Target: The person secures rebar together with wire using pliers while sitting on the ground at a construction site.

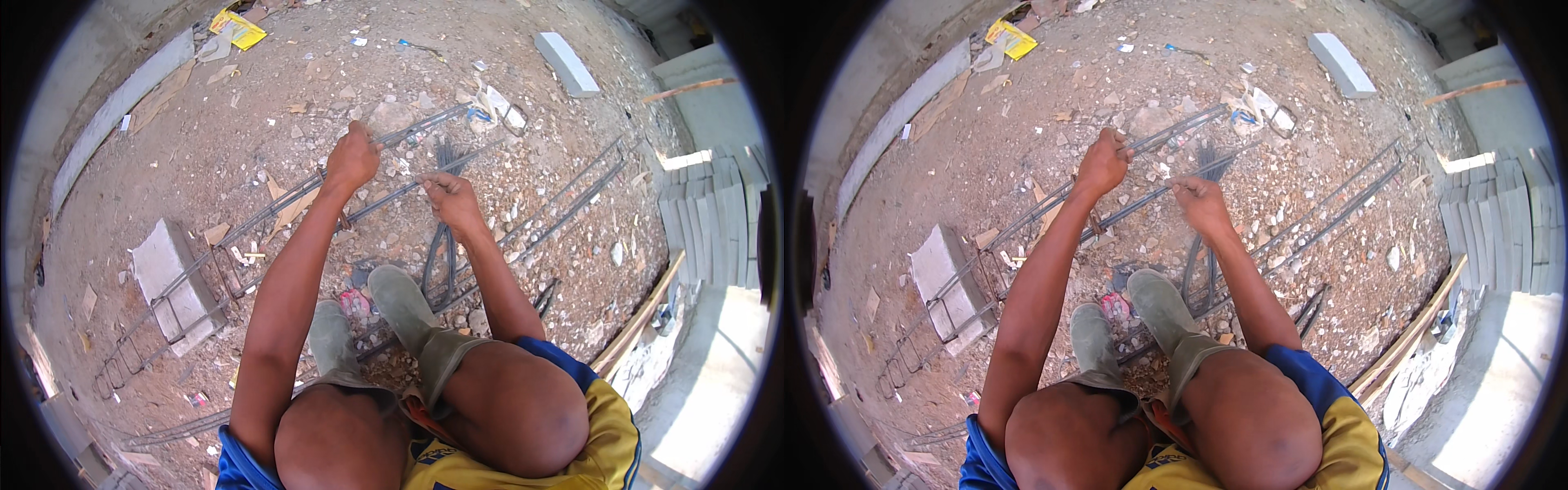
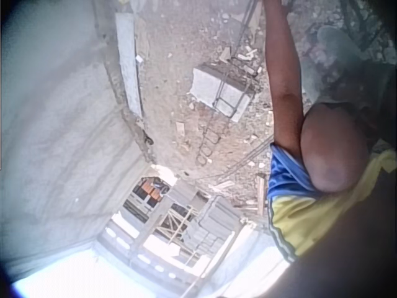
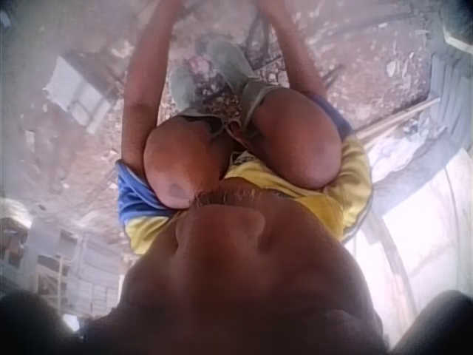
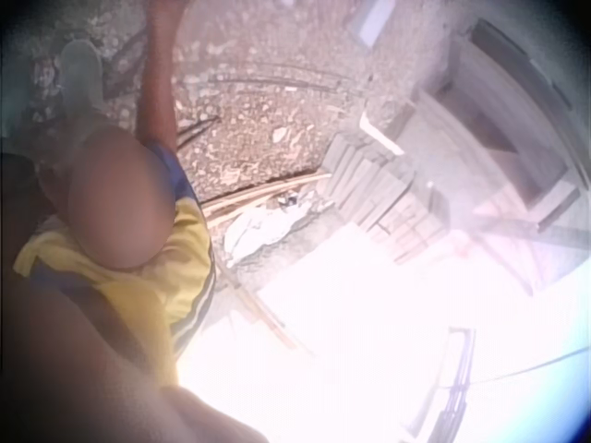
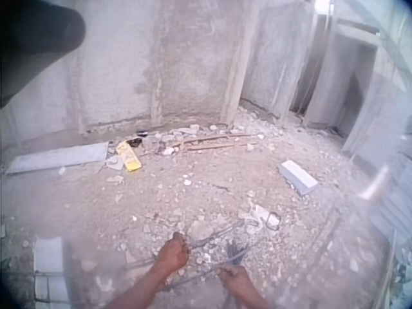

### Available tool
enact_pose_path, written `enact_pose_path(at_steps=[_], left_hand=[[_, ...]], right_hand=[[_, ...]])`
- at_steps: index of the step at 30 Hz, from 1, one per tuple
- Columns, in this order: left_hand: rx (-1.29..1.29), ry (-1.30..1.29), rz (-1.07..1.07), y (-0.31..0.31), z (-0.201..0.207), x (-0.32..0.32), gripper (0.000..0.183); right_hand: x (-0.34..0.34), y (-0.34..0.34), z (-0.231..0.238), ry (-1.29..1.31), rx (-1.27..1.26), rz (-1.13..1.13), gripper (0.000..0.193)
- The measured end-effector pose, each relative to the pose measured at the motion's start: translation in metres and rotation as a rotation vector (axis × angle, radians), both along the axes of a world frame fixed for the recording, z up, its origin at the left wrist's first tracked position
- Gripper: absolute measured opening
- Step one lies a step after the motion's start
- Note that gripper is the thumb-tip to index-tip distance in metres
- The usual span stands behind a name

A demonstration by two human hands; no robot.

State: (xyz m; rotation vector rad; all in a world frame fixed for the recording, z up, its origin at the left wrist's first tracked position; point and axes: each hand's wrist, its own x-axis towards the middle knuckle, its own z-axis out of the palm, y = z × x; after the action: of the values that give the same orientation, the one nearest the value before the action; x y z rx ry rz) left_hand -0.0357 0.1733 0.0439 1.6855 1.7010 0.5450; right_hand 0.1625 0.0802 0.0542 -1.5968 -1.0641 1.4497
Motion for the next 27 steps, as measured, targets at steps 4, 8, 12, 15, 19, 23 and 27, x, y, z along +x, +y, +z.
enact_pose_path(at_steps=[4,8,12,15,19,23,27], left_hand=[[-0.058,-0.061,0.015,0.003,0.002,0.002,0.043],[-0.059,-0.086,0.012,0.004,0.003,0.0,0.05],[-0.029,-0.123,0.006,0.001,0.007,-0.001,0.061],[-0.008,-0.152,0.016,-0.002,0.009,0.001,0.066],[0.048,-0.172,0.069,-0.007,0.011,0.003,0.072],[0.076,-0.183,0.111,-0.009,0.012,0.003,0.076],[0.059,-0.237,0.086,-0.002,0.003,-0.001,0.051]], right_hand=[[-0.006,0.0,0.004,0.131,-0.091,-0.064,0.018],[-0.005,-0.001,-0.001,0.164,-0.06,-0.046,0.016],[-0.006,-0.002,0.001,0.135,-0.05,-0.036,0.016],[-0.004,-0.002,-0.006,0.025,0.012,0.005,0.017],[-0.007,-0.004,-0.005,-0.151,0.176,0.125,0.024],[-0.01,-0.002,0.018,-0.307,0.262,0.186,0.024],[-0.017,0.015,0.042,-0.473,0.479,0.23,0.021]])
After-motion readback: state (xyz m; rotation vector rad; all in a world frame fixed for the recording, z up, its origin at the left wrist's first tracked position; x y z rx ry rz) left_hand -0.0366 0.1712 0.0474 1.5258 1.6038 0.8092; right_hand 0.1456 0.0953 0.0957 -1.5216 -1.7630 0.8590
